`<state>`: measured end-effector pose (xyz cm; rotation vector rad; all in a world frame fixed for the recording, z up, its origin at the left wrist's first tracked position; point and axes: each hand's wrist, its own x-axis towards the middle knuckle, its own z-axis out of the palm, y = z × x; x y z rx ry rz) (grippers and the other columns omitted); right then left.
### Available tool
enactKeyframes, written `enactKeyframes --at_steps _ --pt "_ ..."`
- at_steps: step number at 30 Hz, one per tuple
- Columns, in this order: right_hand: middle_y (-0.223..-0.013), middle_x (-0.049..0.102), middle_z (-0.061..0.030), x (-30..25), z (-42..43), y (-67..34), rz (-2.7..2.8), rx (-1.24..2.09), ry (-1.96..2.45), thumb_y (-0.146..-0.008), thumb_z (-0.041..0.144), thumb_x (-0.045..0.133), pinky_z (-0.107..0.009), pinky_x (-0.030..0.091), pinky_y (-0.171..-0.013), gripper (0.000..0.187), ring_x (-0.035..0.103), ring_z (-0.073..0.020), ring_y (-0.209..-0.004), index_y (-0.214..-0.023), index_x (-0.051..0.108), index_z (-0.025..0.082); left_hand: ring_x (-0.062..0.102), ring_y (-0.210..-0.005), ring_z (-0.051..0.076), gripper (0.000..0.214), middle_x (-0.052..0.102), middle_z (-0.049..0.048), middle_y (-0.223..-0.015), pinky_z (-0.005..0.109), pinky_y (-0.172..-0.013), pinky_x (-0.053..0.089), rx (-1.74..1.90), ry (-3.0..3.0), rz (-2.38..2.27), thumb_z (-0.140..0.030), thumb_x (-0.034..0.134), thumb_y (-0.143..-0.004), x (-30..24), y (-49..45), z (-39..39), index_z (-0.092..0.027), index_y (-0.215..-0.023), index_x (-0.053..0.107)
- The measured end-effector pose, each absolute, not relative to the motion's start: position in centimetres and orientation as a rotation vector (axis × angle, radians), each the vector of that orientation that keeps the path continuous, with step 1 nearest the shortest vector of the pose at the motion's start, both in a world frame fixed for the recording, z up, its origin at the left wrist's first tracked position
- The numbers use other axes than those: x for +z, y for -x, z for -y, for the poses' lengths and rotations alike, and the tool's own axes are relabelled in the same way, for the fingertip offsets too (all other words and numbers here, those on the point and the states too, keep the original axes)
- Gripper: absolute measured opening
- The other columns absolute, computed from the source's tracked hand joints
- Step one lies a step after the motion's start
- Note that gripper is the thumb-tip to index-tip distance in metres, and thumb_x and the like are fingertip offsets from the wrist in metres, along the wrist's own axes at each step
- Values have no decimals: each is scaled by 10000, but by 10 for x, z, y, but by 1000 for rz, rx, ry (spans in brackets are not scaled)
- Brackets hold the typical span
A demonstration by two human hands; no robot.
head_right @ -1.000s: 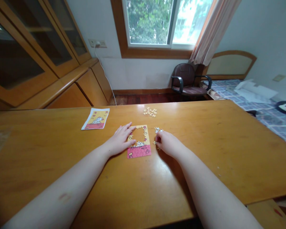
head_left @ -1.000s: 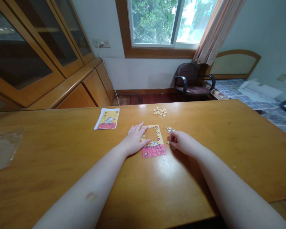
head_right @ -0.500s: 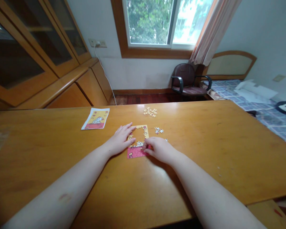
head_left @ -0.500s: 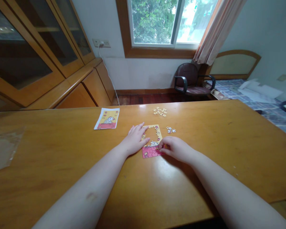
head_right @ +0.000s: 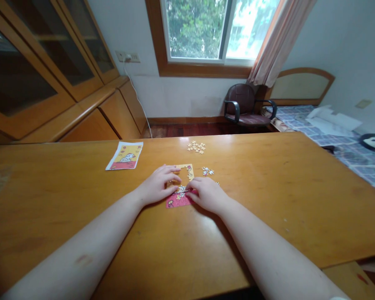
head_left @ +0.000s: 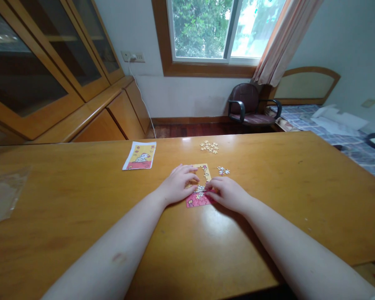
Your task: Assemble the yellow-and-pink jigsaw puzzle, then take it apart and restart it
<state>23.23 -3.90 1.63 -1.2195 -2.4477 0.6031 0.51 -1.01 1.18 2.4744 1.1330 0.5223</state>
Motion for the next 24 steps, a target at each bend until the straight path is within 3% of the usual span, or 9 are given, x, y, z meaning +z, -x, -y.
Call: enactKeyframes --at_steps 10,18,24 --pt "-876 665 -48 20 43 -234 2586 571 1069 -896 270 576 -276 452 -751 181 608 -160 -791 -937 745 221 544 -1167 249 130 638 50 -1206 442 -1083 356 474 -2536 -916 -351 699 -751 14 -7 14 -227 -787 683" --pt "-892 655 -57 20 44 -232 2601 591 1073 -913 310 561 -280 449 -760 223 606 -166 -814 -1021 736 223 519 -1199 246 106 610 51 -1237 443 -1113 328 462 -2527 -965 -267 644 -754 13 -6 14 -230 -850 668" --pt "-899 652 -62 21 44 -230 2595 555 1096 -919 330 554 -293 447 -772 242 604 -180 -839 -1053 723 220 510 -1202 250 137 615 55 -1211 435 -1102 346 476 -2522 -996 -324 664 -756 15 -5 14 -225 -851 662"
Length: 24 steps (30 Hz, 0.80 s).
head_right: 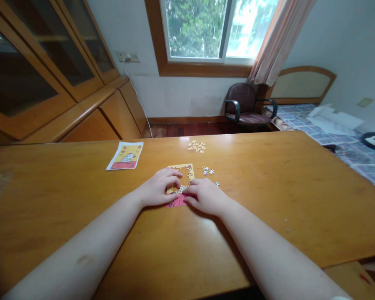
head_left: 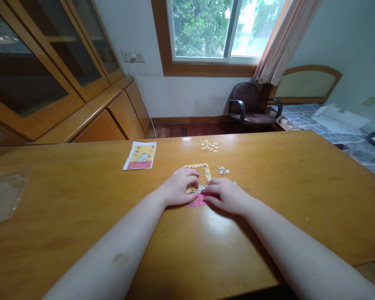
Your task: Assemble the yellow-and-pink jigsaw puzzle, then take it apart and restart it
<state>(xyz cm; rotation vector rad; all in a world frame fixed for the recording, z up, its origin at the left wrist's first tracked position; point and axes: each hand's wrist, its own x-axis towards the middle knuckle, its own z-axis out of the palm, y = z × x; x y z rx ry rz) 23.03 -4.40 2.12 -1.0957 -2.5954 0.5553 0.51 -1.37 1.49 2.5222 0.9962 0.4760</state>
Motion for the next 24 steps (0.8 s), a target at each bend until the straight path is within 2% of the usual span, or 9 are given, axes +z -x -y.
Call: enactKeyframes --at_steps 4,11,20,24 --pt "-895 643 -60 21 44 -230 2611 555 1101 -914 327 559 -292 442 -759 243 597 -176 -825 -1067 716 223 527 -1170 250 121 626 45 -1173 462 -1114 322 463 -2515 -1021 -336 671 -752 15 -5 14 -224 -794 654" --pt "-934 629 -69 22 46 -228 2596 525 1107 -896 365 593 -334 428 -826 259 571 -195 -888 -1083 714 234 548 -1108 240 86 625 52 -1128 435 -1044 394 496 -2523 -1050 -300 634 -762 16 -6 14 -215 -748 634" --pt "-1024 610 -86 25 49 -227 2598 521 1125 -872 417 621 -387 411 -889 321 543 -219 -960 -1139 690 252 562 -1083 233 67 630 43 -1120 472 -1111 318 492 -2526 -1080 -281 614 -753 13 -5 14 -215 -744 617" --pt "-1093 599 -94 25 50 -227 2599 485 1119 -854 457 634 -420 393 -933 364 522 -240 -1012 -1161 680 267 565 -1080 232 67 632 41 -1110 461 -1099 333 499 -2531 -1079 -282 616 -756 13 -5 13 -215 -760 616"
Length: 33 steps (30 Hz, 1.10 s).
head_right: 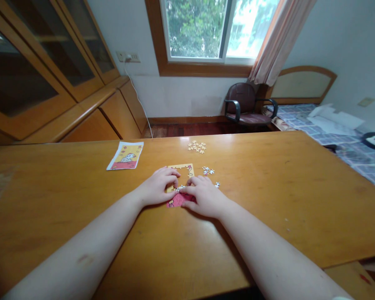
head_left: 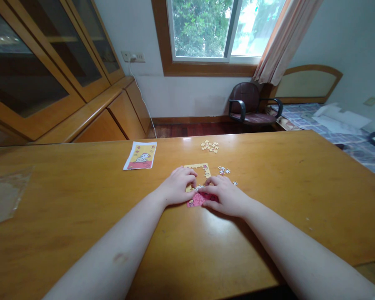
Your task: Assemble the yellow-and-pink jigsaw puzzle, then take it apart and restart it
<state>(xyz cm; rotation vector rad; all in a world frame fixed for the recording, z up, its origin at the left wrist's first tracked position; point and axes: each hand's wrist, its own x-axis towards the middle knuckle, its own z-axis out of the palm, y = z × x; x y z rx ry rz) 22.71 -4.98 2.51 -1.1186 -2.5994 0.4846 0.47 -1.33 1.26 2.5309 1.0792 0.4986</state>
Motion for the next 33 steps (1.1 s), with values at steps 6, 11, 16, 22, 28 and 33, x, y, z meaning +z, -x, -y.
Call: enactKeyframes --at_steps 6,11,16,22,28,33 --pt "-1267 550 -100 26 51 -227 2621 444 1139 -843 503 626 -484 345 -1011 401 469 -283 -1132 -1177 673 287 560 -1091 230 71 630 43 -1119 450 -1094 335 499 -2533 -1084 -283 617 -764 12 -4 13 -215 -785 616" --pt "-1386 480 -105 22 51 -228 2650 439 1155 -834 530 621 -539 310 -1045 461 415 -318 -1226 -1244 632 318 552 -1106 237 67 626 46 -1121 437 -1080 360 507 -2528 -1081 -279 621 -761 12 -4 13 -216 -785 617" --pt "-1409 465 -111 21 51 -229 2657 441 1150 -835 525 622 -550 305 -1054 477 409 -327 -1250 -1263 621 314 558 -1093 235 53 628 47 -1121 415 -1042 399 525 -2500 -1095 -259 597 -776 11 -4 11 -211 -776 620" --pt "-1424 455 -118 22 51 -229 2654 429 1150 -843 541 605 -546 303 -1067 481 393 -328 -1274 -1255 631 294 554 -1108 229 90 620 50 -1142 417 -1008 420 564 -2455 -1161 -200 526 -798 6 -3 8 -208 -801 616" --pt "-1455 427 -113 23 51 -229 2669 452 1177 -833 544 614 -563 287 -1076 500 367 -342 -1302 -1276 616 311 470 -1254 268 275 547 90 -1307 464 -1088 365 505 -2432 -1172 -194 563 -753 11 -3 11 -210 -1024 608" --pt "-1479 400 -109 22 51 -229 2668 463 1182 -826 544 622 -569 270 -1086 511 344 -348 -1324 -1285 607 320 415 -1317 283 376 473 113 -1402 501 -1131 306 447 -2436 -1188 -220 561 -772 13 -3 13 -207 -1147 582"
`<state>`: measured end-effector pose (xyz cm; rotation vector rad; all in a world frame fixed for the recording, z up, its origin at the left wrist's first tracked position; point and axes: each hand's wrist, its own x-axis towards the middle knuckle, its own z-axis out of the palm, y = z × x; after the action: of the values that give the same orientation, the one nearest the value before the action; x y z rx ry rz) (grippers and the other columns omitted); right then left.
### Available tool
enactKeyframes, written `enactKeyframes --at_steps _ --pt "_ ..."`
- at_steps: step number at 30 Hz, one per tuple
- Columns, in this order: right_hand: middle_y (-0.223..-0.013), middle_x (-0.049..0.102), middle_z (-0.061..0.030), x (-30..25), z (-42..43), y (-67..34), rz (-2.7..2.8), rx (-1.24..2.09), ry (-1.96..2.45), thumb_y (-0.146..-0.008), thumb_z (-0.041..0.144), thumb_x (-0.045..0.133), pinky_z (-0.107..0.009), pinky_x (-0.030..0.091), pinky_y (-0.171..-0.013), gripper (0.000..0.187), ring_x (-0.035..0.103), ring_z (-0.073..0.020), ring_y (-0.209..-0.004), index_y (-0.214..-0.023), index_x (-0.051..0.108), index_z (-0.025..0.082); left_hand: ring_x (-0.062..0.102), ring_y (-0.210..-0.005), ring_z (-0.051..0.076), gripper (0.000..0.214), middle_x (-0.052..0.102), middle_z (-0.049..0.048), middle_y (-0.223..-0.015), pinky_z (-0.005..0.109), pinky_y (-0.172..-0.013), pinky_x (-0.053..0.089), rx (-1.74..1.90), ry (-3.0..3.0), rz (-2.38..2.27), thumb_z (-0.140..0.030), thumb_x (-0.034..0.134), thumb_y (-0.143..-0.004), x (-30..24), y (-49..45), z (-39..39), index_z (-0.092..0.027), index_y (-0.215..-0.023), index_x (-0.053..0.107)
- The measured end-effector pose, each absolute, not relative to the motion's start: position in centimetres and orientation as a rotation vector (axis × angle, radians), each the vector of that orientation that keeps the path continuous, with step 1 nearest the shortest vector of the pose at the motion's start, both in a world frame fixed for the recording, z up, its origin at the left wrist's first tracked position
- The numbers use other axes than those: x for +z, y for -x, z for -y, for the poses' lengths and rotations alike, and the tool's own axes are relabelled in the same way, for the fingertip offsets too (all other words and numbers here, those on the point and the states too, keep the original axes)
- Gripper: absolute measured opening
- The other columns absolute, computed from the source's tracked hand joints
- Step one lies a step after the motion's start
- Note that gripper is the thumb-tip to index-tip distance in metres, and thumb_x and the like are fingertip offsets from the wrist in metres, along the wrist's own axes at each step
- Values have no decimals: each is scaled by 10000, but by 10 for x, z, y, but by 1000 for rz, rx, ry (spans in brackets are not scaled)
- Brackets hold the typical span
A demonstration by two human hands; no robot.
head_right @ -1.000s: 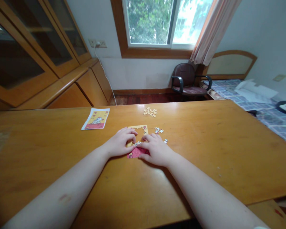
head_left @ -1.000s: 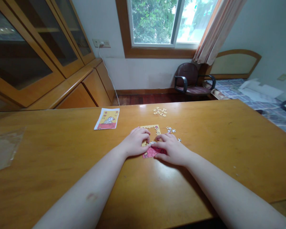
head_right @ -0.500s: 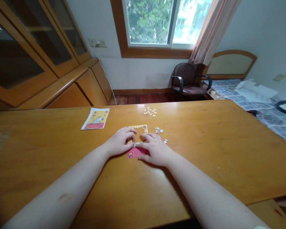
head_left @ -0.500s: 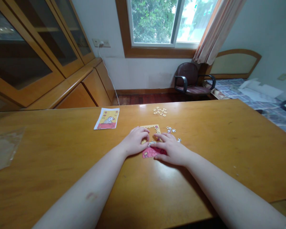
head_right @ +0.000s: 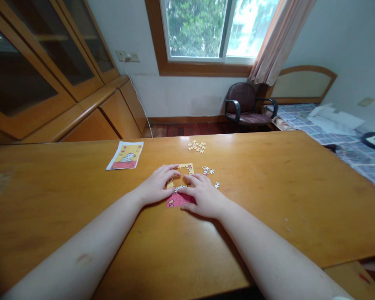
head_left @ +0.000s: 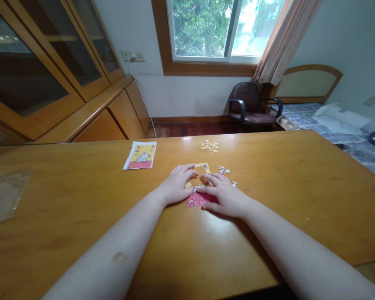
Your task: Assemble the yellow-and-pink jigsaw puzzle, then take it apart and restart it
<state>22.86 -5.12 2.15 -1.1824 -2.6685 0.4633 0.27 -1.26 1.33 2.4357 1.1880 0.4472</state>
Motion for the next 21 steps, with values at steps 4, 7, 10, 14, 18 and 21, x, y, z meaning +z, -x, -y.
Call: enactKeyframes --at_steps 4,7,10,14,18,21 --pt "-1480 397 -114 21 51 -228 2668 466 1188 -824 538 629 -567 270 -1088 510 338 -347 -1333 -1285 608 320 405 -1330 284 384 462 114 -1417 516 -1144 282 422 -2427 -1200 -208 554 -771 11 -3 12 -208 -1154 584" --pt "-1477 401 -116 22 52 -228 2670 463 1188 -823 534 632 -572 264 -1090 512 339 -348 -1333 -1286 607 317 408 -1329 283 396 463 112 -1417 516 -1148 278 438 -2429 -1200 -206 554 -770 9 -3 11 -211 -1164 582" --pt "-1470 410 -114 22 52 -227 2666 469 1191 -820 528 639 -577 260 -1090 514 342 -350 -1330 -1287 606 316 408 -1328 285 411 463 111 -1418 520 -1148 278 451 -2432 -1181 -225 565 -776 9 -2 11 -217 -1187 579" --pt "-1455 425 -112 22 52 -227 2667 462 1175 -819 526 638 -582 263 -1088 511 349 -349 -1324 -1286 604 321 387 -1346 286 452 450 102 -1430 532 -1155 259 436 -2440 -1120 -268 592 -783 10 -3 12 -238 -1234 573" --pt "-1451 428 -113 22 52 -227 2664 455 1171 -821 529 634 -589 263 -1087 507 352 -348 -1322 -1282 606 320 381 -1351 292 474 447 106 -1433 539 -1158 250 422 -2444 -1128 -259 609 -770 10 -3 13 -239 -1243 578" --pt "-1453 426 -111 21 51 -227 2664 456 1174 -820 533 635 -586 260 -1091 515 352 -344 -1323 -1288 601 320 378 -1353 292 476 445 107 -1434 538 -1155 255 420 -2445 -1127 -247 607 -767 10 -3 12 -241 -1242 578"
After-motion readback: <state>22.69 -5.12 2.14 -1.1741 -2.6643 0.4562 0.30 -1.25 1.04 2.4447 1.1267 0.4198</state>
